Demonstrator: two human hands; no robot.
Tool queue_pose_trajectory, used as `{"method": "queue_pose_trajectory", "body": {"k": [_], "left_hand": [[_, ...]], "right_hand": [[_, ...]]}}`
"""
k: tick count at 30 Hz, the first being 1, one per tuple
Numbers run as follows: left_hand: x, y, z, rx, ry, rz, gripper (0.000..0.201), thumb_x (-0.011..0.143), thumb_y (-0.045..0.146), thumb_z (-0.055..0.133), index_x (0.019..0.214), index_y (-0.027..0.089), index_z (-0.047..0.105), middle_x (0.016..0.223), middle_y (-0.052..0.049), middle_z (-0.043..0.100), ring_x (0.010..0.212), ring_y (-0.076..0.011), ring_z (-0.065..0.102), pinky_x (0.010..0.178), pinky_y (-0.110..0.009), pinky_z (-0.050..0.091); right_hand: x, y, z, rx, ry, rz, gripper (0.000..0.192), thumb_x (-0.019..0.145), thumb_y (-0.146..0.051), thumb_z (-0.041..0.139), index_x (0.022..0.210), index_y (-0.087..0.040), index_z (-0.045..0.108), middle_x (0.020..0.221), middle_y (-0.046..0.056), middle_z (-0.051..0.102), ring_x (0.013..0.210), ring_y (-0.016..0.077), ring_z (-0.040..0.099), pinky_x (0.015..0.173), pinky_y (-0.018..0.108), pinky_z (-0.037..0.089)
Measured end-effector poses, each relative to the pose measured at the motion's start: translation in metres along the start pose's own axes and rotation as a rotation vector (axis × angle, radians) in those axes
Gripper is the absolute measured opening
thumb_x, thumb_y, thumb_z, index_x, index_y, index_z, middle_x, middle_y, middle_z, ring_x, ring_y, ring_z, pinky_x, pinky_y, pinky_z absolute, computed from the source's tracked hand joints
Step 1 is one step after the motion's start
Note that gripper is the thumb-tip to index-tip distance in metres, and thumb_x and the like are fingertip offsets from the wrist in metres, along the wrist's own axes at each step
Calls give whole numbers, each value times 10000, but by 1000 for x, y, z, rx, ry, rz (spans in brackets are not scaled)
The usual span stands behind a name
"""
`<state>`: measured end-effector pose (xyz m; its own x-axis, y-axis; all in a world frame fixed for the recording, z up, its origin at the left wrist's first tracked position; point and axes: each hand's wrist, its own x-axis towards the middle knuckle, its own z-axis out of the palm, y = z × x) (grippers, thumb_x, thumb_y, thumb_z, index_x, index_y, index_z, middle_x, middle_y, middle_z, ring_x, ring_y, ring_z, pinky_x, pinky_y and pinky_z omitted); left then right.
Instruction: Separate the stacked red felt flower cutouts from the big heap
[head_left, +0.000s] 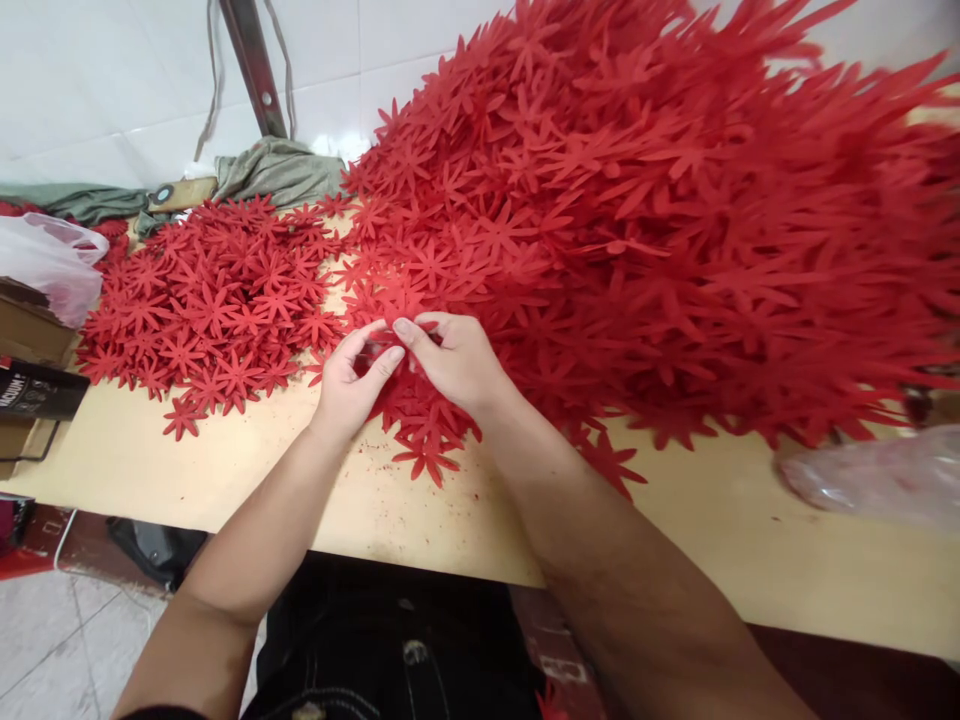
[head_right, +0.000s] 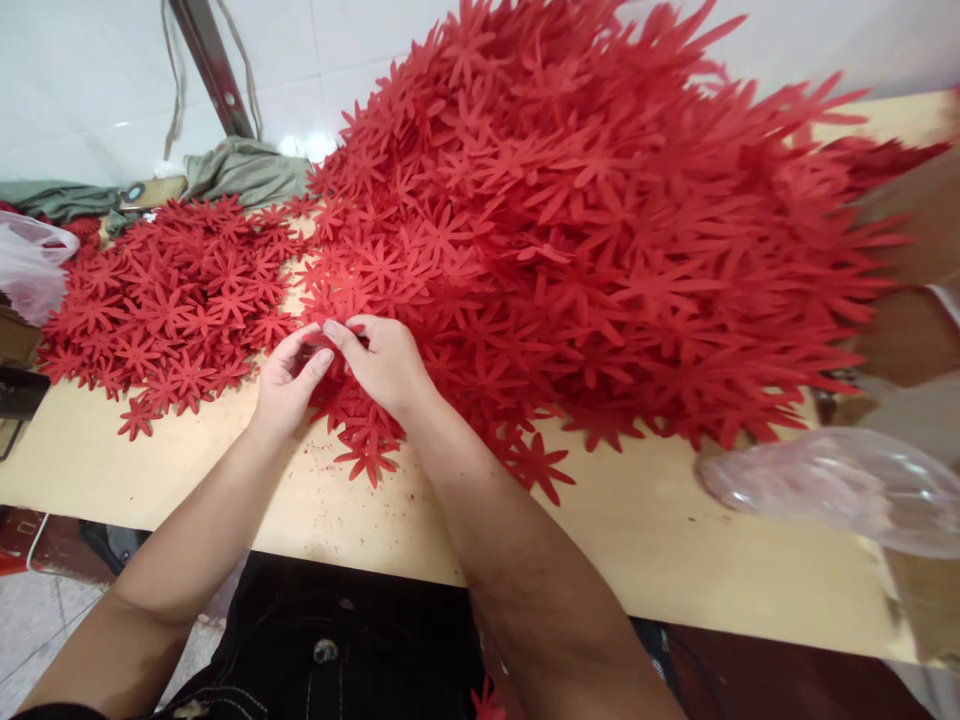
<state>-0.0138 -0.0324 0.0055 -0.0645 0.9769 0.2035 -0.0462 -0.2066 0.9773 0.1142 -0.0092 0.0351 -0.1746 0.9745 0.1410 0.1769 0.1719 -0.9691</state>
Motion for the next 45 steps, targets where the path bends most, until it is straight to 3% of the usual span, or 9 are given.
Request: {"method": "queue_pose_trajectory", "body": {"k": [3, 6, 11, 18, 25, 32, 37, 41, 45], "left_hand": [[4, 2, -1, -4, 50, 11, 242, 685, 384, 703, 815, 183, 668, 832, -13, 643, 805, -109, 590, 808, -244, 463], [8, 4, -4, -36, 184, 26, 207, 687, 369, 702, 747, 181, 640, 765, 9, 633, 742, -87, 578, 756, -220, 463], [14, 7, -14, -151, 368, -34, 265, 639, 389, 739, 678, 183, 577, 610, 51, 576, 557, -50, 506, 596, -179, 430], [11, 9, -7, -209, 222, -47, 316, 572, 395, 782, 711, 172, 607, 681, 34, 634, 620, -59, 555, 654, -196, 449], [7, 8, -4, -115, 128, -114, 421, 587, 516, 732, 588, 162, 504, 528, 50, 535, 503, -52, 455, 536, -196, 376], [3, 9, -3, -48, 13, -149, 446, 680, 543, 646, 576, 167, 430, 494, 63, 433, 474, -47, 359, 494, -200, 310], [3, 7, -4, -21, 67, -124, 447, 679, 532, 650, 578, 162, 421, 526, 68, 397, 503, -42, 342, 502, -191, 301], [4, 7, -2, -97, 41, -148, 429, 664, 525, 667, 590, 159, 456, 513, 70, 439, 484, -36, 374, 497, -181, 321], [4, 9, 1, -168, 19, -182, 358, 613, 451, 741, 675, 163, 537, 568, 59, 541, 528, -46, 476, 553, -177, 390]], "right_hand": [[-1, 2, 2, 22, -122, -48, 451, 816, -555, 448, 582, -173, 494, 547, -12, 499, 538, 93, 456, 567, 253, 401], [0, 5, -1, 30, -202, -85, 232, 769, -403, 577, 785, -171, 575, 794, 25, 633, 734, 132, 572, 734, 288, 477], [3, 10, -12, 101, -77, -82, 310, 675, -198, 654, 977, -199, 582, 914, 26, 632, 866, 145, 617, 827, 325, 513], [3, 7, -8, 214, -18, 43, 272, 708, -259, 638, 967, -188, 595, 685, -15, 594, 527, 89, 554, 502, 246, 498], [4, 3, -8, 116, 95, 37, 354, 752, -488, 593, 919, -178, 619, 605, -23, 529, 506, 88, 500, 507, 247, 452], [-1, -1, 3, 110, -81, -16, 302, 657, -382, 706, 850, -159, 640, 818, 24, 660, 758, 134, 602, 752, 281, 496], [-2, 0, 3, 167, -206, -29, 169, 707, -324, 651, 779, -172, 662, 792, 10, 678, 765, 144, 612, 771, 300, 497], [1, 6, 5, 234, -101, -19, 147, 699, -319, 643, 722, -174, 647, 730, 0, 656, 720, 138, 600, 754, 303, 495], [9, 15, 0, 210, 160, -17, 147, 711, -316, 630, 670, -175, 618, 675, 1, 619, 676, 136, 573, 714, 309, 485]]}}
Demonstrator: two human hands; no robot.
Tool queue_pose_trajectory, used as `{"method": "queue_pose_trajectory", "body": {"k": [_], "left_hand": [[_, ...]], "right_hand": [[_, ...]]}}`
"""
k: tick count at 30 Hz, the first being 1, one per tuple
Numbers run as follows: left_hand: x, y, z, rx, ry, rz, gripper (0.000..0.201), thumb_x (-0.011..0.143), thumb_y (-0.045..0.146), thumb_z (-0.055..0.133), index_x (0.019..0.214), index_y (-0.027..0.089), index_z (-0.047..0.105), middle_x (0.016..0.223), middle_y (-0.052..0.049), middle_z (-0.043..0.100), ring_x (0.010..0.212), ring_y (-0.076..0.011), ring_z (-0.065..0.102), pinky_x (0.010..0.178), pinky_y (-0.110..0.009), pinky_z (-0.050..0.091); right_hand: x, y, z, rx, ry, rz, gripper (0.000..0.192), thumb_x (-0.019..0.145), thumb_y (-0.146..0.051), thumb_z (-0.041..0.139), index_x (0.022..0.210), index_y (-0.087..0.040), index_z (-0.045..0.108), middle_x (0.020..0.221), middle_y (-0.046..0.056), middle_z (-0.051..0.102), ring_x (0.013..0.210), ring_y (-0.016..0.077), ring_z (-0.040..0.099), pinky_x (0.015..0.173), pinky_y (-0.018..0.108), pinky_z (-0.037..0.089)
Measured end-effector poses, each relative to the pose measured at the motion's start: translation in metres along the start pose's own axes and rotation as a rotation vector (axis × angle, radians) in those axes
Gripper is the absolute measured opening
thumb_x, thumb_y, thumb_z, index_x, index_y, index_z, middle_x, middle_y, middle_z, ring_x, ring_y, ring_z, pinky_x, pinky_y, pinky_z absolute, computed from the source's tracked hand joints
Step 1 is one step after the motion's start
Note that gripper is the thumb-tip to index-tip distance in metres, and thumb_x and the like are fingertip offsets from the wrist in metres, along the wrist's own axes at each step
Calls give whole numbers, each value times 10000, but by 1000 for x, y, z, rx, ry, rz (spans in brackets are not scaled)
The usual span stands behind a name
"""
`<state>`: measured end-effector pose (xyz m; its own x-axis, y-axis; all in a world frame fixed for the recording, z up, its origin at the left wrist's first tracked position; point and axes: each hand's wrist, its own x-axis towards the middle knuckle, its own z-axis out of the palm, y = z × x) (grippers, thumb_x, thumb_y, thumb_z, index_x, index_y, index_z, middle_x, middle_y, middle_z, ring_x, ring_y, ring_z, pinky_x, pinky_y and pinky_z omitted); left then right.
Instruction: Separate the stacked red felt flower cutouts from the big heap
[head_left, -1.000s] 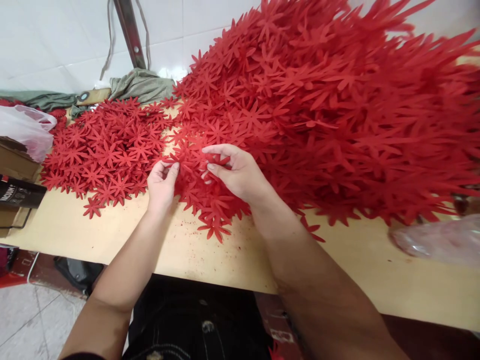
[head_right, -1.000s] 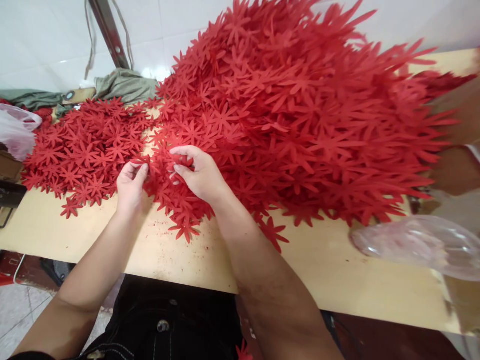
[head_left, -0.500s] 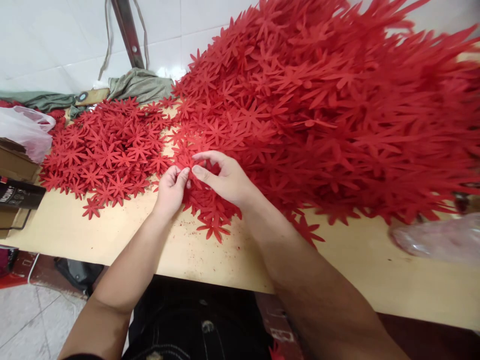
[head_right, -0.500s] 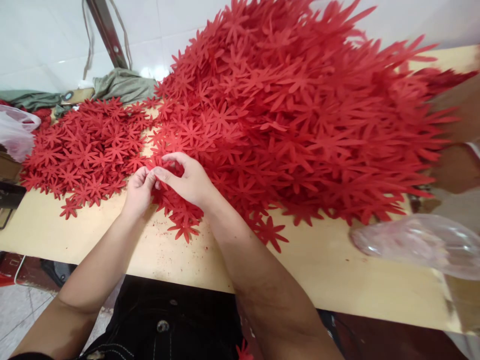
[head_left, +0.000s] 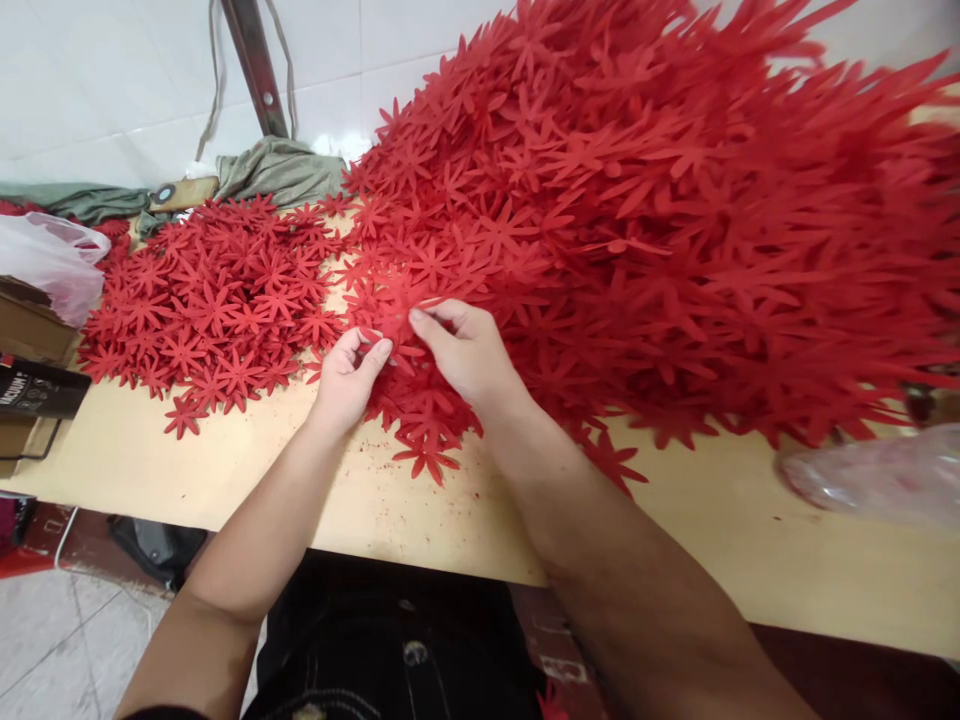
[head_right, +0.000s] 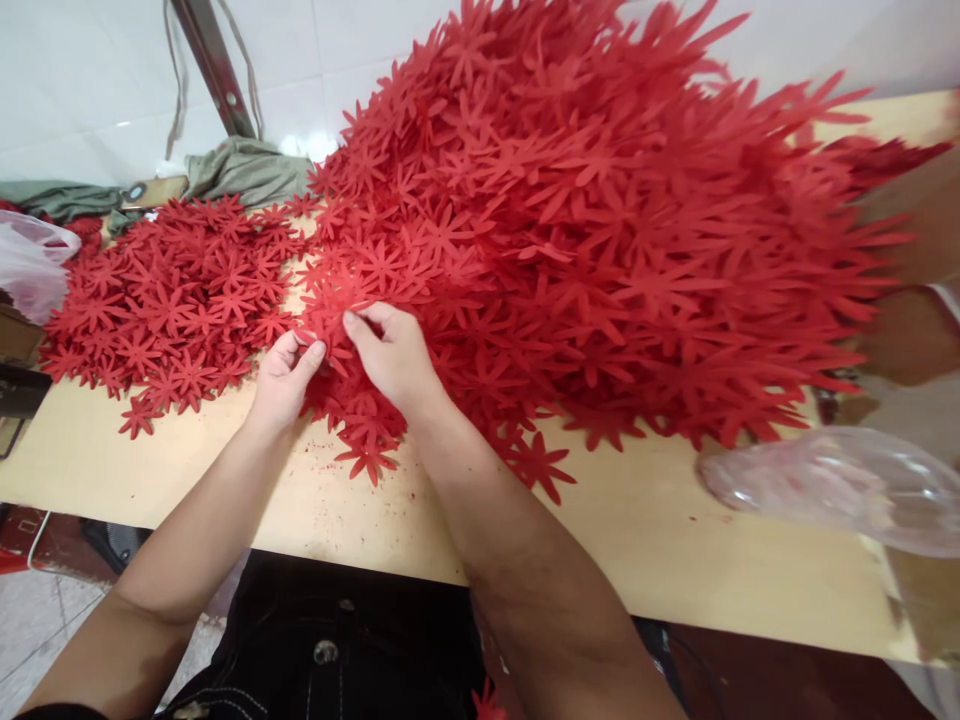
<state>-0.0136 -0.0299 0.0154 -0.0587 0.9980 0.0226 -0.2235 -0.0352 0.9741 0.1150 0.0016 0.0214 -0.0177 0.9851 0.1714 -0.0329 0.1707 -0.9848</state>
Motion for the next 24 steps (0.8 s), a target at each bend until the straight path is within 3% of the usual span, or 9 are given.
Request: {"method": "queue_pose_trajectory", "body": {"k": [4, 11, 17, 24], "left_hand": [[0, 1, 0, -30, 20, -48, 342, 559, 389, 787, 733, 165, 596, 606, 47, 589, 541, -53, 516, 576, -184, 419], [0, 0, -2, 21, 57, -62, 370, 566, 383, 780, 555, 148, 494, 507, 60, 515, 480, -36, 446, 499, -169, 366], [1, 0, -3, 33, 101, -31, 396, 477, 357, 827, 585, 145, 511, 549, 62, 543, 509, -35, 453, 524, -175, 383], [-1, -1, -3, 61, 116, 53, 420, 438, 353, 843, 572, 142, 505, 527, 78, 519, 491, -19, 419, 510, -159, 364]], "right_hand": [[7, 3, -9, -22, 94, -21, 181, 722, -354, 634, 678, -186, 582, 646, -4, 585, 648, 135, 555, 679, 313, 487], [-3, -7, -5, -139, -71, -79, 405, 661, -428, 696, 971, -192, 583, 990, 47, 643, 940, 189, 597, 896, 364, 463], [-6, -12, -4, -201, -316, 4, 256, 715, -405, 622, 776, -157, 606, 771, 32, 639, 745, 161, 585, 760, 324, 478], [-7, -16, -3, -37, -398, 76, 162, 684, -322, 639, 738, -169, 618, 738, -2, 630, 709, 129, 556, 730, 284, 449]]}}
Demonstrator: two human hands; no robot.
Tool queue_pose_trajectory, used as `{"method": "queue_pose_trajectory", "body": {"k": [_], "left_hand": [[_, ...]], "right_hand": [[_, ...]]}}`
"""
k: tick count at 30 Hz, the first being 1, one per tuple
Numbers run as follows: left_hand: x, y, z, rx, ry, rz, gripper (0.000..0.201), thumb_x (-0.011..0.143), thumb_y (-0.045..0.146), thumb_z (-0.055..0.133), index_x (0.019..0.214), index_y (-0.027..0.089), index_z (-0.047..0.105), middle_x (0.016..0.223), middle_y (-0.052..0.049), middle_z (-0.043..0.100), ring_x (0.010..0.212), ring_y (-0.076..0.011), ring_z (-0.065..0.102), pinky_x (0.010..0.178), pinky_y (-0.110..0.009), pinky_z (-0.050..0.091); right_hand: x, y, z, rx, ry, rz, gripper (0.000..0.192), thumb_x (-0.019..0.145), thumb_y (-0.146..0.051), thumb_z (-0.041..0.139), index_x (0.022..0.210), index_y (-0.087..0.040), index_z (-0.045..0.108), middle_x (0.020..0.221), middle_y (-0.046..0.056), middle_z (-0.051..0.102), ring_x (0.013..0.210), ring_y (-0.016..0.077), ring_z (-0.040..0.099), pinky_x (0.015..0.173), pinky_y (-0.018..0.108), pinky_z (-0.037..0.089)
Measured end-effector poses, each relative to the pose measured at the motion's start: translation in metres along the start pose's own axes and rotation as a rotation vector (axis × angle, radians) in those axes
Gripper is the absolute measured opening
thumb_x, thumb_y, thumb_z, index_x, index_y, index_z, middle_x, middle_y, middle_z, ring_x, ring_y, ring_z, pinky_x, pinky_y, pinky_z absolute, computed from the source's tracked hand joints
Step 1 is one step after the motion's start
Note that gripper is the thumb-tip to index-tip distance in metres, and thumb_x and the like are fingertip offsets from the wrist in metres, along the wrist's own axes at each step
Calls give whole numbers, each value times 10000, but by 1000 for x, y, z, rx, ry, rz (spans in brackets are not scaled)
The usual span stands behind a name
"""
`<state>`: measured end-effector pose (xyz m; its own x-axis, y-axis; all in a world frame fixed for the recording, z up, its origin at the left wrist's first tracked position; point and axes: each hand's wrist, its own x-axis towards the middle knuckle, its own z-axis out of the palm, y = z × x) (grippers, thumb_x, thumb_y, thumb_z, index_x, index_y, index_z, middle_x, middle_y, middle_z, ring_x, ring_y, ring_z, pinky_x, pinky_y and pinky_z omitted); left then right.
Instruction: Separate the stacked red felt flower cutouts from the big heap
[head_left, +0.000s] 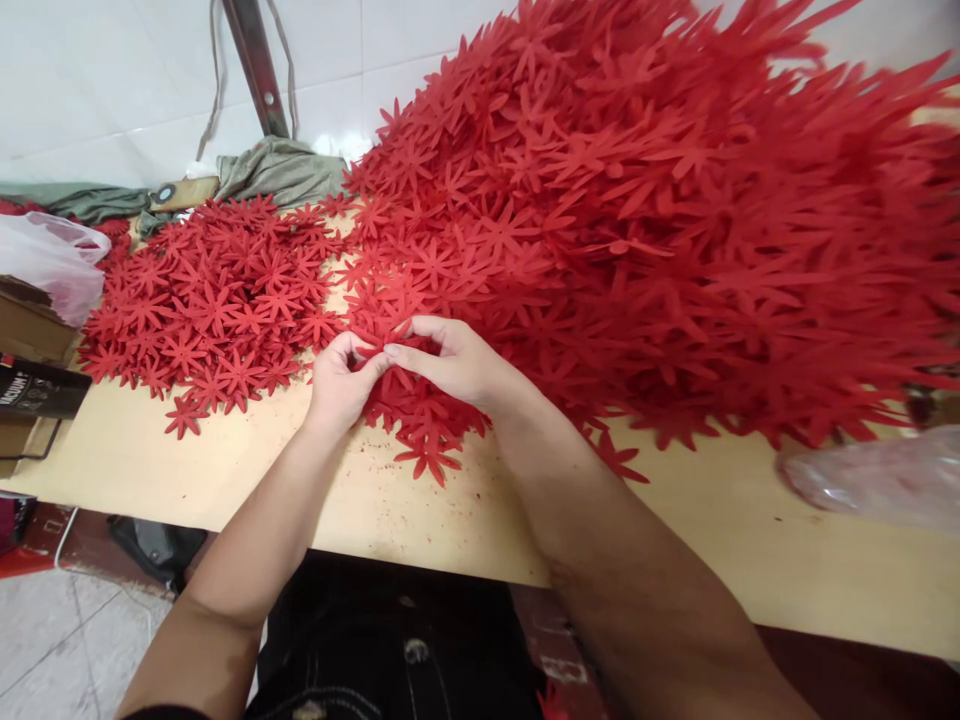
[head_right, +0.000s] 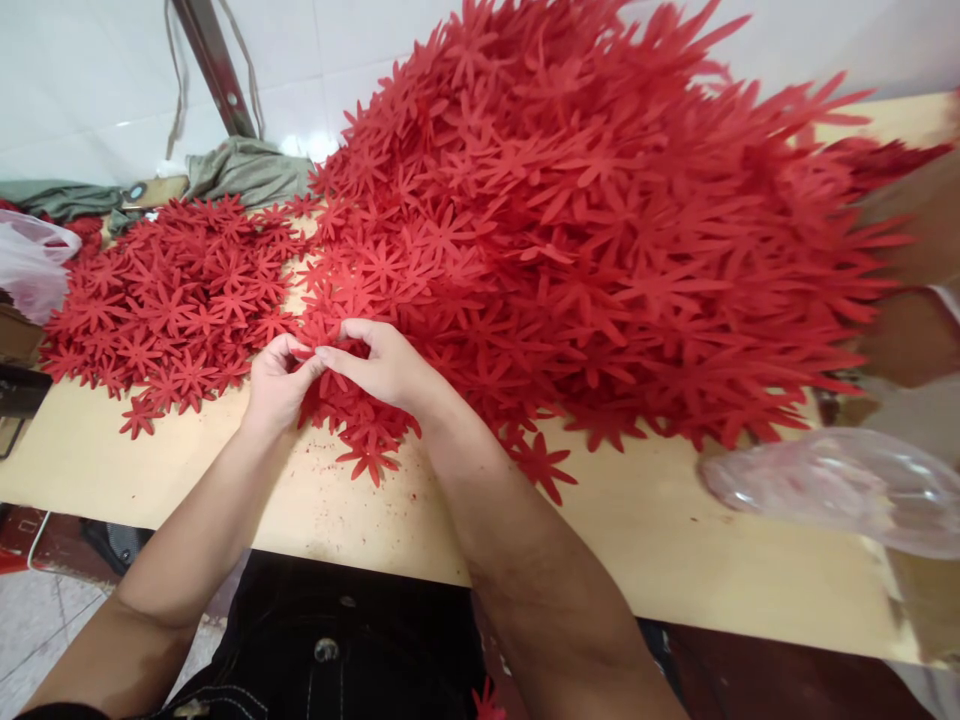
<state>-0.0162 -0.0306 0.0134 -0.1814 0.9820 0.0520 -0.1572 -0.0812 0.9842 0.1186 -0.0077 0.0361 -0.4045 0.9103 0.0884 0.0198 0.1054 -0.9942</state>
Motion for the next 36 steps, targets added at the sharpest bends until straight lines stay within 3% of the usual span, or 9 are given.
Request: {"method": "queue_pose_trajectory", "body": {"k": [6, 10, 15, 19, 27, 31, 36], "left_hand": [[-1, 6, 1, -58, -114, -75, 362, 506, 388, 813, 656, 155, 580, 584, 57, 587, 546, -43, 518, 581, -179, 424], [-1, 7, 4, -119, -90, -132, 308, 584, 403, 765, 719, 167, 623, 590, 48, 599, 524, -54, 530, 584, -202, 443], [4, 4, 2, -183, 129, -192, 245, 578, 327, 757, 699, 170, 612, 611, 48, 610, 551, -61, 556, 569, -195, 438], [10, 5, -7, -258, 249, -198, 227, 607, 308, 731, 648, 168, 558, 569, 64, 571, 496, -41, 512, 513, -175, 401], [9, 4, -5, -228, 146, -105, 329, 489, 292, 820, 687, 165, 590, 615, 59, 599, 561, -42, 526, 588, -177, 431], [7, 4, -3, -155, 105, -61, 274, 526, 241, 804, 706, 164, 612, 668, 44, 626, 611, -46, 544, 660, -185, 442], [6, 6, -2, -104, 121, -63, 243, 555, 229, 790, 684, 167, 594, 612, 58, 583, 553, -37, 498, 594, -173, 413]], "right_hand": [[4, 6, -3, 76, 186, 66, 325, 654, -372, 652, 506, -180, 436, 487, -62, 361, 493, 62, 326, 511, 234, 288], [6, 10, -2, 101, 277, 17, 294, 651, -373, 669, 542, -186, 470, 535, -46, 430, 529, 81, 389, 549, 249, 353], [6, 8, 0, 59, 373, -53, 138, 645, -270, 667, 631, -192, 554, 595, -33, 519, 569, 96, 461, 596, 266, 420], [6, 7, -5, 74, 449, -93, 138, 657, -275, 655, 646, -211, 533, 623, -24, 540, 581, 105, 478, 600, 272, 437], [7, 14, -8, -12, 502, -134, 93, 701, -223, 600, 658, -211, 518, 607, -27, 522, 572, 104, 469, 611, 285, 432], [7, 13, -4, 6, 495, -101, 110, 674, -183, 603, 698, -213, 500, 617, -37, 535, 562, 100, 484, 566, 262, 427], [7, 14, -1, -59, 517, -110, 116, 672, -160, 580, 721, -212, 488, 639, -35, 544, 577, 97, 505, 578, 252, 441]]}}
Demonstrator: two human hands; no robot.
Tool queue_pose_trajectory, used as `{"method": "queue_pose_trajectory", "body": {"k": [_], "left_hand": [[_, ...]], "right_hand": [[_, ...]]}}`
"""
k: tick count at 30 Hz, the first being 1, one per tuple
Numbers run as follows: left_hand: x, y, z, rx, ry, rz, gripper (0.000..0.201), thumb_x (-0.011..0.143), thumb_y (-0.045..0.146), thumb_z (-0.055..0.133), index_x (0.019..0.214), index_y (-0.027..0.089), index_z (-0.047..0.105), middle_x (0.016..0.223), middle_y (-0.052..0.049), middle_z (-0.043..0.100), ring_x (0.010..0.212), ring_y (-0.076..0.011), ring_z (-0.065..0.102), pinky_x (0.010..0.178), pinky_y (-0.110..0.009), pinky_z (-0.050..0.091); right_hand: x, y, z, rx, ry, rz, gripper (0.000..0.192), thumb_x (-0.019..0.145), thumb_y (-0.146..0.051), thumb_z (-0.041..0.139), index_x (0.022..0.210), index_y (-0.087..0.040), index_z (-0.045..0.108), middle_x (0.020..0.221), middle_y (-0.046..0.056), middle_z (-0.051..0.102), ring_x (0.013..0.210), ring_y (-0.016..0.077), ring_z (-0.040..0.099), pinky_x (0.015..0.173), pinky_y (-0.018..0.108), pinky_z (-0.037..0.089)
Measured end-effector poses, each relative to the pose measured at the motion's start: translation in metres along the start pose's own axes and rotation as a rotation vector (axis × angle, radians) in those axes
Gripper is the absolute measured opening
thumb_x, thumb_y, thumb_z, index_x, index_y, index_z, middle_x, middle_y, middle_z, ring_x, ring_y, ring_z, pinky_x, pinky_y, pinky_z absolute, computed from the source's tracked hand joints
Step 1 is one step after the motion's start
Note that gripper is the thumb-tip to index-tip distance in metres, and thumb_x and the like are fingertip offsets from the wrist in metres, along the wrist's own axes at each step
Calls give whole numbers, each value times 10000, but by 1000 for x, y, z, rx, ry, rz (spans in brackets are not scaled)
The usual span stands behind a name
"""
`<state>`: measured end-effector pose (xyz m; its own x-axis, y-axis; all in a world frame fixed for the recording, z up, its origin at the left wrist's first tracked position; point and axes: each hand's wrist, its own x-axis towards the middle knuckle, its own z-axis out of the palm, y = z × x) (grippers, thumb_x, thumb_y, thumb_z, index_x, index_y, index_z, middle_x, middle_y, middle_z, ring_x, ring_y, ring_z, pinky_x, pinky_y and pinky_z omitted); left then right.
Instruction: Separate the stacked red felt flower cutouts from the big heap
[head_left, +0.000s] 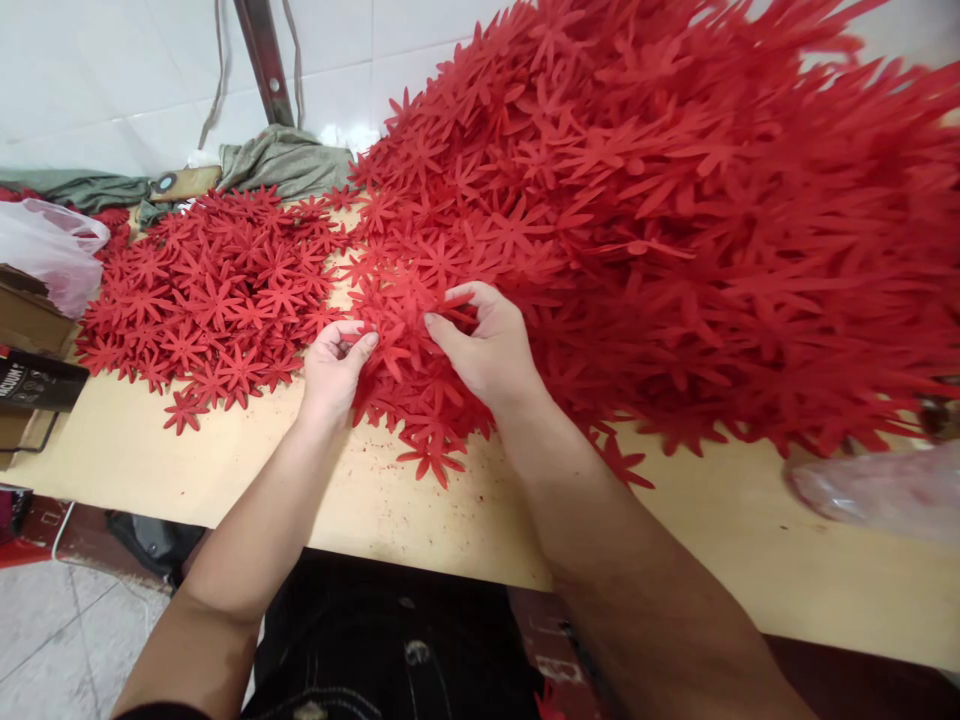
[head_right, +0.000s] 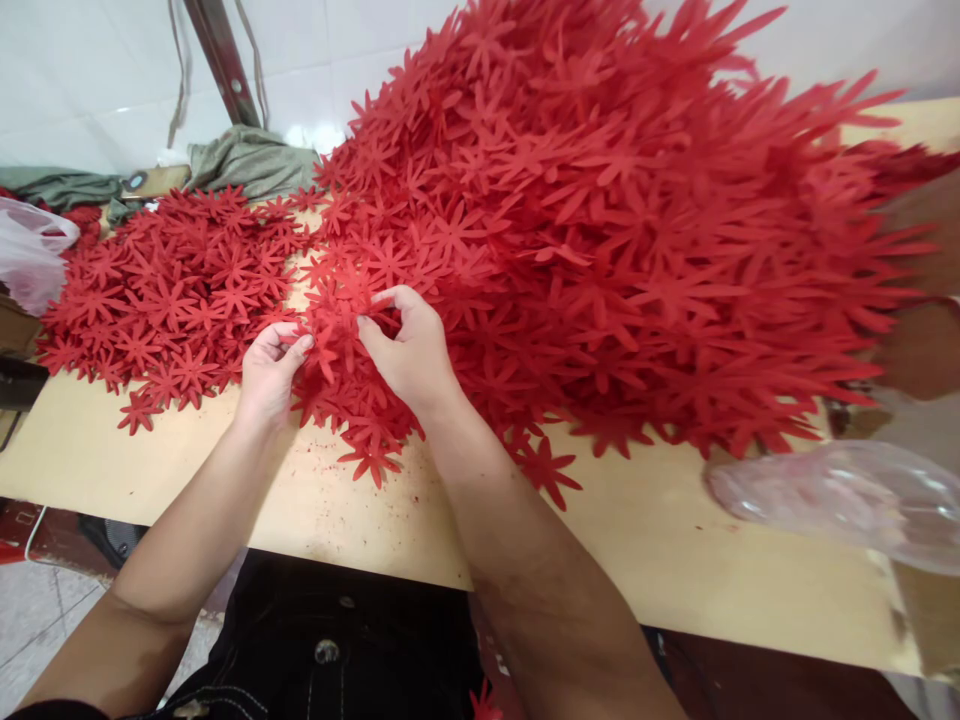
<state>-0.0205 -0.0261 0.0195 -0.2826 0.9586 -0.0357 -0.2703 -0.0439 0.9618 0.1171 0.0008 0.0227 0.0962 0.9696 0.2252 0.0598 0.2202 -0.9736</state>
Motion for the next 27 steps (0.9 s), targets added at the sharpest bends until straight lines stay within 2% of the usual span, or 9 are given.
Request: {"method": "queue_pose_trajectory", "body": {"k": [5, 11, 14, 17, 21, 24, 27], "left_hand": [[-5, 3, 3, 58, 6, 18, 275, 540, 239, 804, 633, 162, 557, 558, 72, 504, 520, -30, 441, 554, -170, 384], [-4, 4, 5, -17, 29, -44, 327, 490, 272, 823, 628, 163, 548, 538, 78, 498, 500, -27, 435, 520, -165, 371], [-4, 3, 4, -2, 29, -33, 308, 524, 270, 809, 639, 169, 542, 537, 79, 494, 488, -29, 427, 503, -168, 365], [-4, 0, 4, 30, 3, 2, 281, 560, 252, 793, 651, 170, 540, 550, 78, 489, 497, -29, 428, 515, -169, 370], [-4, -1, 4, 28, 14, -8, 261, 590, 260, 777, 651, 173, 539, 562, 74, 497, 512, -31, 444, 545, -174, 380], [-2, -2, 2, 6, -11, -3, 253, 618, 289, 764, 658, 174, 543, 578, 69, 504, 526, -32, 457, 567, -177, 387], [2, -2, -2, 4, 32, 59, 248, 635, 313, 755, 657, 173, 552, 579, 71, 496, 533, -29, 452, 577, -170, 384]], "right_hand": [[-4, 1, 2, -123, 20, -98, 147, 684, -165, 572, 800, -209, 494, 759, -16, 581, 687, 110, 545, 698, 273, 470], [-9, -4, 6, -26, -177, -57, 167, 728, -263, 581, 880, -209, 536, 842, 8, 600, 753, 128, 557, 743, 295, 475], [-10, -7, 7, 23, -206, -39, 222, 731, -357, 607, 888, -211, 552, 840, 9, 601, 782, 132, 562, 764, 293, 482], [-11, -7, 7, -19, -219, -44, 307, 649, -362, 698, 869, -194, 566, 873, 14, 622, 826, 142, 574, 822, 313, 475], [-9, -5, 6, 19, -218, 2, 178, 662, -282, 656, 764, -186, 547, 758, -4, 619, 713, 129, 573, 745, 315, 488], [-4, -4, 1, 72, -212, 19, 148, 657, -246, 639, 759, -189, 548, 705, -16, 594, 642, 117, 557, 673, 302, 492], [3, -1, -8, 92, -113, -5, 137, 666, -232, 632, 763, -205, 539, 721, -14, 595, 659, 121, 568, 667, 299, 497]]}}
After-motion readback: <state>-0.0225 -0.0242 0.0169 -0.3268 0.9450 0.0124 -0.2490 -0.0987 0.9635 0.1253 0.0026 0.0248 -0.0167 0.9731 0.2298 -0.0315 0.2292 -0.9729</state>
